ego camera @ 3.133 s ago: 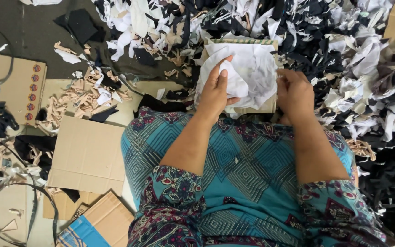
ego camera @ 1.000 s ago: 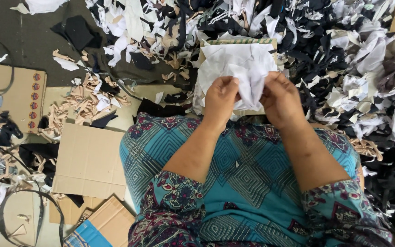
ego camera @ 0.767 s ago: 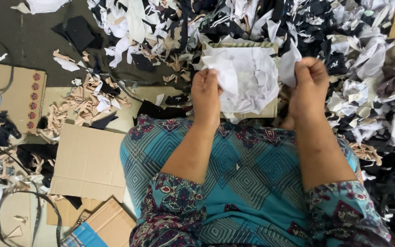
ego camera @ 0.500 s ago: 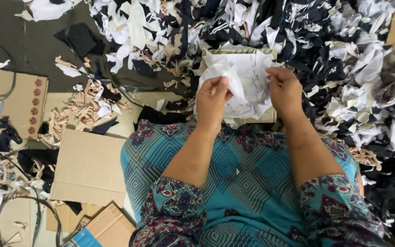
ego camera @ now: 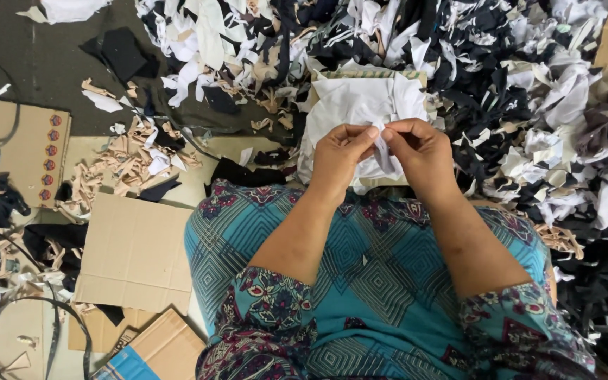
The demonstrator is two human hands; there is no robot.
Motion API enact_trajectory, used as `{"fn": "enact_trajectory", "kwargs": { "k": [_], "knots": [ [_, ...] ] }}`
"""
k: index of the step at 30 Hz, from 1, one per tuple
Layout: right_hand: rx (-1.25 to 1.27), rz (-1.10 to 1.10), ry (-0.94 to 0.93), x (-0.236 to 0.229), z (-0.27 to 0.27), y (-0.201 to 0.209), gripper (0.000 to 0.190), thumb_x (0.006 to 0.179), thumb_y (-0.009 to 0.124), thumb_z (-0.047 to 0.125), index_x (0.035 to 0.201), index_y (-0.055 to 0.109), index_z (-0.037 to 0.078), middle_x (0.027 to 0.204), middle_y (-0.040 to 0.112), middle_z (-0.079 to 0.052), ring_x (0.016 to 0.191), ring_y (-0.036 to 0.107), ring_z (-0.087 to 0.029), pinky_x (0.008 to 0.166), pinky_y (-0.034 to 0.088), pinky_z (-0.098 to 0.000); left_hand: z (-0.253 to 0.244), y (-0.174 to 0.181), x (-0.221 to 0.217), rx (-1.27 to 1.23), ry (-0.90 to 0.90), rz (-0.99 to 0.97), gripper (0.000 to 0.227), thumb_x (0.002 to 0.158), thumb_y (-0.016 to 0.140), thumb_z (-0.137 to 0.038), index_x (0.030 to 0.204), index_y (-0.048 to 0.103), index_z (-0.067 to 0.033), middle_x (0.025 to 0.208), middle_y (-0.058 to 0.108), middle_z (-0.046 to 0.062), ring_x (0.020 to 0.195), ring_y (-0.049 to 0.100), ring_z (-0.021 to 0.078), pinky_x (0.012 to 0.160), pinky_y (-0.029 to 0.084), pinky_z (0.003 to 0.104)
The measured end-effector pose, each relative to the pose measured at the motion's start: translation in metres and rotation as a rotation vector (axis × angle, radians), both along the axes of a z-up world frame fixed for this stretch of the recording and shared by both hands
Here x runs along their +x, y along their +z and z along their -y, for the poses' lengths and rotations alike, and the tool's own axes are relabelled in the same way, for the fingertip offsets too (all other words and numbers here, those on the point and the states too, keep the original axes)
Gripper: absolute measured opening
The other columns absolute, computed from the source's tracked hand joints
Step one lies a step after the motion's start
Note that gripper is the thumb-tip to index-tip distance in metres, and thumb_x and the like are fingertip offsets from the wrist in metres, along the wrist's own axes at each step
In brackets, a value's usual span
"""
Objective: The person sits on the floor and sorts through a large pile of fabric scraps, picking up pieces, unfolding them, and placing them into a small cardboard box. The person handles both white and dark-colored fabric pieces.
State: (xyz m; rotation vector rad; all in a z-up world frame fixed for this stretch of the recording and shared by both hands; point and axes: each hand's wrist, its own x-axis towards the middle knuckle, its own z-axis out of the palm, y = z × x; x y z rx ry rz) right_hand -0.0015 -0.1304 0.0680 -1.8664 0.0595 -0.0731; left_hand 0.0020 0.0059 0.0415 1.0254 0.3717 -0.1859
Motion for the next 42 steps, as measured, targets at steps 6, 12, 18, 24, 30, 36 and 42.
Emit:
{"fn": "enact_trajectory", "kwargs": {
  "k": [6, 12, 18, 24, 30, 36, 42],
  "knots": [
    [0.616, -0.229, -0.193, 0.004, 0.012, -0.018, 0.005, 0.101, 0.062, 0.006, 0.098, 0.067, 0.008, 0.075, 0.061, -0.002, 0.064, 0.067, -0.012, 0.056, 0.059, -0.0261, -0.013, 0.026, 0.002, 0.038, 0.228, -0.043, 0.011, 0.092, 0.066, -0.016, 0.095, 0.063, -0.006, 0.07, 0.057, 0.006, 0.064, 0.056, 0.0112, 0.057, 0.052, 0.022],
    [0.146, 0.317, -0.129, 0.051, 0.053, -0.02, 0.006, 0.114, 0.065, 0.008, 0.112, 0.062, 0.004, 0.083, 0.05, -0.001, 0.077, 0.05, -0.01, 0.071, 0.04, -0.022, -0.041, 0.04, 0.019, -0.045, 0.547, 0.01, 0.015, 0.097, 0.065, -0.021, 0.096, 0.054, -0.0095, 0.077, 0.054, -0.002, 0.07, 0.056, 0.0076, 0.067, 0.05, 0.021],
    [-0.582, 0.599, 0.283, 0.08, 0.035, -0.035, 0.016, 0.103, 0.062, -0.011, 0.107, 0.073, 0.0, 0.113, 0.077, -0.021, 0.115, 0.068, -0.044, 0.101, 0.051, -0.0507, -0.044, 0.015, 0.023, -0.021, 0.462, 0.052, 0.017, 0.101, 0.064, -0.02, 0.102, 0.057, -0.0047, 0.09, 0.058, 0.006, 0.084, 0.064, 0.0142, 0.073, 0.055, 0.028],
    [-0.741, 0.387, 0.238, 0.08, 0.046, -0.07, 0.036, 0.095, 0.058, -0.013, 0.117, 0.075, 0.011, 0.123, 0.076, -0.009, 0.125, 0.065, -0.037, 0.112, 0.044, -0.0558, -0.032, 0.018, 0.021, 0.084, 0.34, -0.014, 0.02, 0.096, 0.072, -0.017, 0.108, 0.064, -0.0033, 0.099, 0.068, 0.01, 0.09, 0.066, 0.0141, 0.082, 0.059, 0.028],
    [-0.108, 0.147, 0.146, 0.037, -0.009, 0.008, 0.013, 0.101, 0.068, 0.003, 0.11, 0.076, 0.007, 0.103, 0.076, -0.01, 0.1, 0.07, -0.017, 0.086, 0.056, -0.0324, -0.011, 0.002, 0.01, 0.094, 0.172, 0.027, 0.024, 0.088, 0.082, -0.02, 0.102, 0.072, -0.0033, 0.087, 0.071, 0.01, 0.083, 0.07, 0.0141, 0.079, 0.062, 0.028],
    [-0.061, -0.034, 0.043, 0.01, -0.011, 0.006, 0.015, 0.101, 0.08, 0.019, 0.112, 0.078, 0.008, 0.082, 0.072, -0.005, 0.077, 0.064, -0.007, 0.066, 0.054, -0.0245, -0.008, -0.007, 0.002, -0.012, 0.066, 0.052, 0.023, 0.091, 0.082, -0.022, 0.099, 0.074, -0.0012, 0.083, 0.073, 0.014, 0.078, 0.073, 0.0171, 0.074, 0.063, 0.03],
    [0.073, -0.088, -0.009, 0.011, -0.006, -0.008, 0.007, 0.106, 0.067, 0.009, 0.107, 0.072, 0.004, 0.084, 0.067, -0.004, 0.081, 0.062, -0.009, 0.071, 0.053, -0.026, -0.001, -0.015, 0.005, -0.017, 0.068, 0.027, 0.023, 0.084, 0.087, -0.021, 0.093, 0.075, -0.0031, 0.08, 0.072, 0.011, 0.076, 0.072, 0.0171, 0.075, 0.063, 0.033]
  ]
}}
